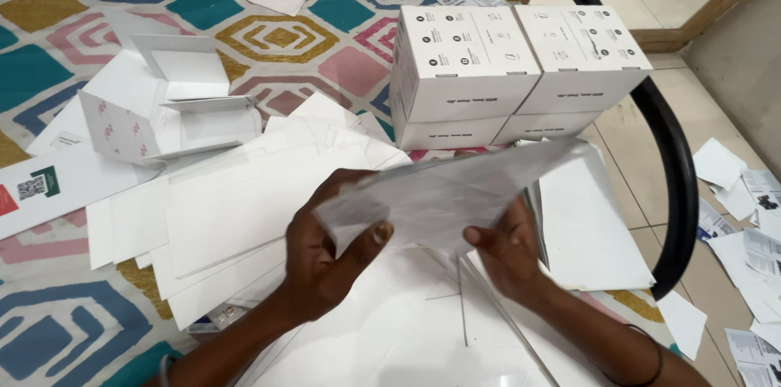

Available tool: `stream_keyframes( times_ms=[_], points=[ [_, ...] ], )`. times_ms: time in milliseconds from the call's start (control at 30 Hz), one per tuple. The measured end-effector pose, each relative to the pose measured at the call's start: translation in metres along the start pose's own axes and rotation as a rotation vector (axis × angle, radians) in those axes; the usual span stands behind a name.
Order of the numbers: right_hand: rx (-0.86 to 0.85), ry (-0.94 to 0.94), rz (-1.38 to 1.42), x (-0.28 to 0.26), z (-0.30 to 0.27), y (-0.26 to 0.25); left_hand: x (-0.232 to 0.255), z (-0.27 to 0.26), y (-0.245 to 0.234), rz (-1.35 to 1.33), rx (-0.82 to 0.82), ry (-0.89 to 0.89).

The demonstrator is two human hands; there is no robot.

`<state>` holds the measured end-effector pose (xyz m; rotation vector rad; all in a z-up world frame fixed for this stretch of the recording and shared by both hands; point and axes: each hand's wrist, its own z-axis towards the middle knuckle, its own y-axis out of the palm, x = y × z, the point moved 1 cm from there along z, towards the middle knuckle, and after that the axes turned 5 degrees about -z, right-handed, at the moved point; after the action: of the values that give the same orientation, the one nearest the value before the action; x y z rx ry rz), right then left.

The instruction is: The person assembles small white paper boxes by folding flat sheets and inserting them into pre-formed box shells. They repeatedly pick up sheets, fold them, and place them into the boxes, stacking completed units on the floor.

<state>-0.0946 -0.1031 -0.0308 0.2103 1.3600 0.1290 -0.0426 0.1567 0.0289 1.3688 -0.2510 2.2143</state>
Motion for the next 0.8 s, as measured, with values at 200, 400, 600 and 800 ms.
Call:
stream_keyframes(
  times_ms=[200, 400, 600, 800],
  points=[
    [-0.087, 0.056, 0.170, 0.067, -0.003, -0.017, -0.043, -0.008, 0.001, -0.087, -0.022, -0.213],
    [-0.010, 0.192, -0.031, 0.052, 0.002, -0.002, -0.072, -0.019, 0.008, 0.043, 0.125, -0.428],
    [-0.024, 0.256, -0.287, -0.014, 0.011, 0.024, -0.047, -0.002, 0.031, 0.051, 0.255, -0.382],
    [0.483, -0.166, -0.616, -0.111, -0.044, -0.081, -0.036, 0.034, 0.123, -0.111, -0.289, -0.447]
  ],
)
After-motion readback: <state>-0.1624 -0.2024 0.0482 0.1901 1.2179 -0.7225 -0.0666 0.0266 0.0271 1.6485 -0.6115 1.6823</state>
